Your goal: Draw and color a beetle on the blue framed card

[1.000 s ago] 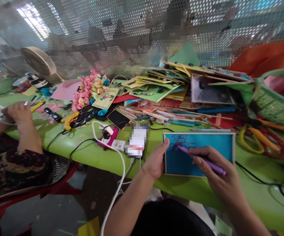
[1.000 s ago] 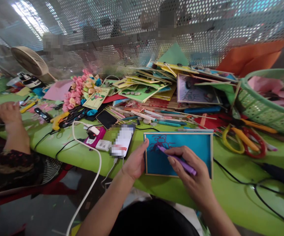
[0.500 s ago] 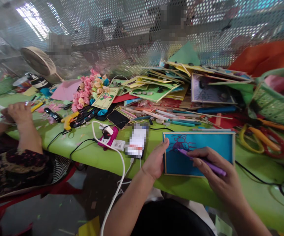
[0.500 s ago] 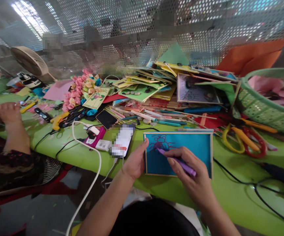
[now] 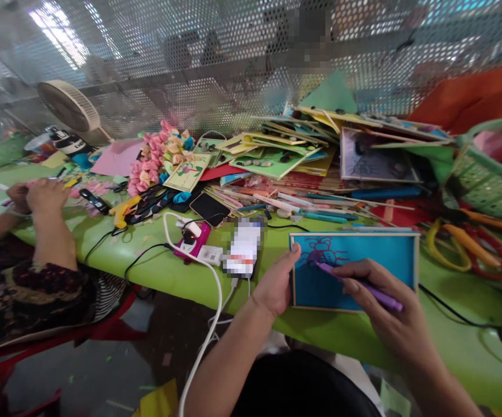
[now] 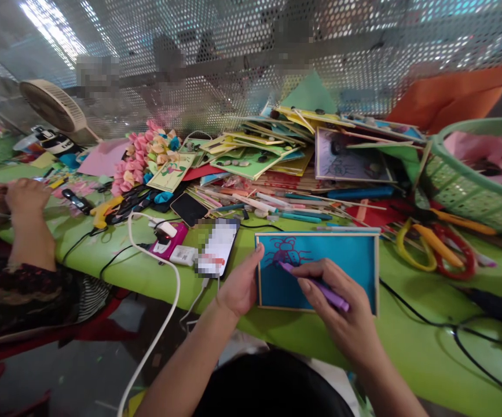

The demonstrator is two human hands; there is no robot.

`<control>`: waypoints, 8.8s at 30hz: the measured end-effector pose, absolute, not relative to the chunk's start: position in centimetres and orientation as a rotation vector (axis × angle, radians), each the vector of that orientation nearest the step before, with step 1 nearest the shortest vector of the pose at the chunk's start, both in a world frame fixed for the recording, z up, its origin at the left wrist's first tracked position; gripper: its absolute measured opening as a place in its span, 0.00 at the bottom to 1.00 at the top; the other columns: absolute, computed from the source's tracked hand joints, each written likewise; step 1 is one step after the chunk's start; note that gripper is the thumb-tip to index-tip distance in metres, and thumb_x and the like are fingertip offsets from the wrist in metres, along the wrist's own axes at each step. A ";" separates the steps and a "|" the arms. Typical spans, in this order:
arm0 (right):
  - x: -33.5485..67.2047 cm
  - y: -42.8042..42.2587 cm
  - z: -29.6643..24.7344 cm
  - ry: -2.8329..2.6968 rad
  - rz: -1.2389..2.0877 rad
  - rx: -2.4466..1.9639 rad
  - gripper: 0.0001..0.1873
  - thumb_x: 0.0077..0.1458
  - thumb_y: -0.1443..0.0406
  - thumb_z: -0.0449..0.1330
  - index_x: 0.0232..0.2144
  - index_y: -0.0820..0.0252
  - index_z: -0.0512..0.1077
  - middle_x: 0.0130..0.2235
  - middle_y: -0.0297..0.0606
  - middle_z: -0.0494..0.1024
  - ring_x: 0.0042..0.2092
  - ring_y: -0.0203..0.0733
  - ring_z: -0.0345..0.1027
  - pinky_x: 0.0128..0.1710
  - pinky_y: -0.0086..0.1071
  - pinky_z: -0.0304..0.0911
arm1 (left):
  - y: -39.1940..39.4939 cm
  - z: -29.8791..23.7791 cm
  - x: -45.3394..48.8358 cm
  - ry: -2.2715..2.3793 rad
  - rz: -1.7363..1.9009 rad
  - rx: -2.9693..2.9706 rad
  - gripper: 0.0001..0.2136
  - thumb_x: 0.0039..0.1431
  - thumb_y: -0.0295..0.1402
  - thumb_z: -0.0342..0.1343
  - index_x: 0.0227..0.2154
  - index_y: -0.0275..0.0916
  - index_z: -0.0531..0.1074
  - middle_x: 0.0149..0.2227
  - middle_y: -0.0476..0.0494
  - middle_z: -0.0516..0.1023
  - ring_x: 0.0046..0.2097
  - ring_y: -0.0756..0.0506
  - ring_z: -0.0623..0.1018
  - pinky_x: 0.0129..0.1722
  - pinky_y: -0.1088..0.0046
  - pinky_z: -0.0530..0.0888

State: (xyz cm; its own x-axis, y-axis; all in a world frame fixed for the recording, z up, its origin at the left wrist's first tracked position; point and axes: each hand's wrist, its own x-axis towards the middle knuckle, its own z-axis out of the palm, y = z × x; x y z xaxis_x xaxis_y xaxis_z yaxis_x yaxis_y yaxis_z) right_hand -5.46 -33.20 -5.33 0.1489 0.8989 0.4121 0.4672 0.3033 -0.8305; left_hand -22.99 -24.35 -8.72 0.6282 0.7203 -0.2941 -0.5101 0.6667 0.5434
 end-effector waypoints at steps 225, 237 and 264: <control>-5.5 -33.2 -5.4 -1.453 0.504 -1.323 0.08 0.71 0.55 0.67 0.42 0.49 0.84 0.36 0.35 0.85 0.36 0.43 0.79 0.38 0.34 0.72 | -24.2 -9.1 -23.1 0.509 0.699 0.411 0.30 0.60 0.53 0.75 0.56 0.34 0.84 0.53 0.31 0.89 0.62 0.26 0.84 0.65 0.47 0.79; -5.3 -33.5 -6.1 -1.419 0.502 -1.359 0.08 0.71 0.55 0.67 0.42 0.49 0.84 0.35 0.35 0.83 0.34 0.42 0.76 0.35 0.33 0.70 | -24.3 -8.8 -23.2 0.525 0.745 0.417 0.30 0.55 0.52 0.79 0.52 0.35 0.85 0.54 0.32 0.89 0.64 0.26 0.82 0.67 0.48 0.76; -5.3 -33.6 -5.8 -1.410 0.489 -1.364 0.09 0.71 0.55 0.67 0.41 0.49 0.84 0.35 0.35 0.83 0.34 0.42 0.76 0.35 0.33 0.72 | -24.4 -8.4 -23.1 0.551 0.754 0.432 0.29 0.56 0.53 0.78 0.52 0.36 0.85 0.53 0.33 0.89 0.65 0.27 0.82 0.69 0.48 0.74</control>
State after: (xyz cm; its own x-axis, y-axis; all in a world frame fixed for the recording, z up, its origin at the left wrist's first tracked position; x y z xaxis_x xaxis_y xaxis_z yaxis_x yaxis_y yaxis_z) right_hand -5.31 -33.63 -5.83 0.2177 0.8931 0.3936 0.4577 0.2628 -0.8494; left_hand -23.10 -24.38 -8.39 0.6011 0.7366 -0.3101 -0.5187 0.6547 0.5497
